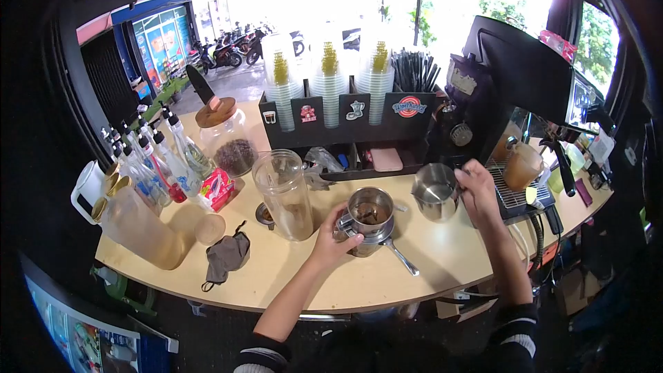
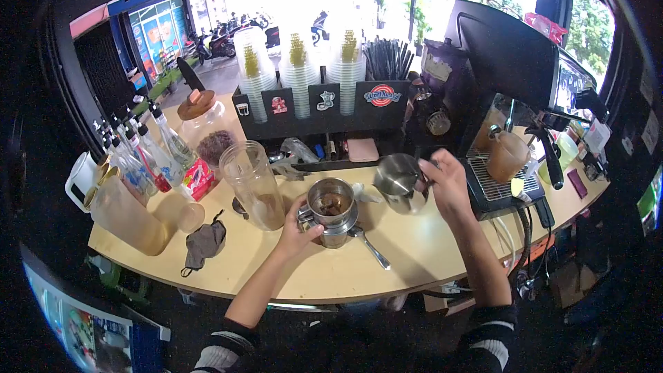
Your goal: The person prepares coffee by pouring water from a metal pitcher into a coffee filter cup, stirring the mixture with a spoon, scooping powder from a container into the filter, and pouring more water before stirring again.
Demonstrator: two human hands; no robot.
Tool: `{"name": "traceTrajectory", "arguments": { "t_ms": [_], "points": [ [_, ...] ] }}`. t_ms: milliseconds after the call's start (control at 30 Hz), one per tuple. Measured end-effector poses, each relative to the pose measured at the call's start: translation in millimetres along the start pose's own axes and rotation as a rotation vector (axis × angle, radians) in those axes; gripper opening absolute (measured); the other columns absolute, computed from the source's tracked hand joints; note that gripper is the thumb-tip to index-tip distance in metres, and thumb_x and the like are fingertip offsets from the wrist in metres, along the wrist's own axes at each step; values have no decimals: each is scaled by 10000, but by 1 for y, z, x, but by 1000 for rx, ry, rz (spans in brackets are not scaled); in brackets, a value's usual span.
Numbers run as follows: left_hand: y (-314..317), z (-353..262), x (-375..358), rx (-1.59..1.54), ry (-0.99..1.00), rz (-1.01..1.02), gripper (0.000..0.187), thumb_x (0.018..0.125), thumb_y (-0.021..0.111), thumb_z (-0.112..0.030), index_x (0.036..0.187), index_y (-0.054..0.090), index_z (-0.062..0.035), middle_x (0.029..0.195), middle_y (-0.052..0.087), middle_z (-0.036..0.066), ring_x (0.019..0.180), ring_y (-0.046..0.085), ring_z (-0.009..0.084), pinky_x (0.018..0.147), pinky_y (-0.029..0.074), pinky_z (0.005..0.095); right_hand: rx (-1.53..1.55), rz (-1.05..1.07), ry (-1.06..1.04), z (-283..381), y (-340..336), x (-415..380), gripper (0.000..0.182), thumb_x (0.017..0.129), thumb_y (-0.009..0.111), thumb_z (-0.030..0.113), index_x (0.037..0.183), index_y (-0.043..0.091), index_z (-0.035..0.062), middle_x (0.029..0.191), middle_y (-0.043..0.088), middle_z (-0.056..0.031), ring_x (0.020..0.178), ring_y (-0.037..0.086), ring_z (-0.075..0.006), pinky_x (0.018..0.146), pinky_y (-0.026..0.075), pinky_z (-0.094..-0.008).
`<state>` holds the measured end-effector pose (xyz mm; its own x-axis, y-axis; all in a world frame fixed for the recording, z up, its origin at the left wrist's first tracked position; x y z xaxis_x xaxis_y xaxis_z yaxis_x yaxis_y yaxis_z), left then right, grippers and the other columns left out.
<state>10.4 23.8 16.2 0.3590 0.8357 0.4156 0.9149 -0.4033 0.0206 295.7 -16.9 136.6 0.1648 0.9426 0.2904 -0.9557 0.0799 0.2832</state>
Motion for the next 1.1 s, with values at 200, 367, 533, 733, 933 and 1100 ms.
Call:
{"name": "traceTrajectory", "arguments": {
  "t_ms": [200,367,533,733,933,1100],
  "points": [
    [4,-3,0,-67,-4,9,735,713,766,-194,1328,395,-37,1235,520,109,1167,482,204,1016,366,353,47,-178,-4,-62,-71,-24,197,851,630,53,758,461,92,660,474,8,574,473,-96,547,425,-268],
    [3,0,0,-59,26,-13,743,710,762,-209,1327,391,-25,1226,522,113,1166,484,205,1014,368,353,116,-245,1,-94,-94,-32,185,854,611,35,753,467,90,645,484,-1,573,484,-110,545,427,-279],
    [5,1,-2,-130,-8,-25,756,702,767,-228,1325,393,-21,1229,521,116,1158,489,206,1010,369,352,208,-274,-23,-112,-94,-42,169,860,613,48,774,475,95,651,486,-1,585,486,-105,554,437,-281],
    [4,3,2,-138,45,-24,786,685,775,-232,1335,385,-21,1228,521,119,1151,495,208,999,378,352,250,-259,-68,-136,-89,-38,156,903,590,105,792,481,99,700,493,2,627,489,-92,596,456,-287],
    [4,6,-2,-164,-15,-36,793,672,779,-190,1338,383,-21,1244,513,122,1172,484,214,1011,371,355,-413,-657,-345,-125,-76,-46,151,868,642,135,859,523,43,751,518,-5,732,516,-126,707,435,-275],
    [4,4,-1,-121,15,-27,762,684,763,-144,1337,387,-28,1253,508,117,1179,477,215,1023,360,357,-822,-16,-214,-112,-24,-92,229,774,694,139,928,562,32,815,563,-96,761,579,-221,676,463,-326]
  ]
}}
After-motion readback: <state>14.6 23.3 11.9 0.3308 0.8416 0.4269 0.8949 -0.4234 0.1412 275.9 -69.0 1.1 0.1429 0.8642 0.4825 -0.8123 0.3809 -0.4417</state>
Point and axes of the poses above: each hand's wrist, its own x-axis towards the middle knuckle, its own y-axis out of the palm, z = x × y, the point moved 3 cm from there along x, towards the middle knuckle
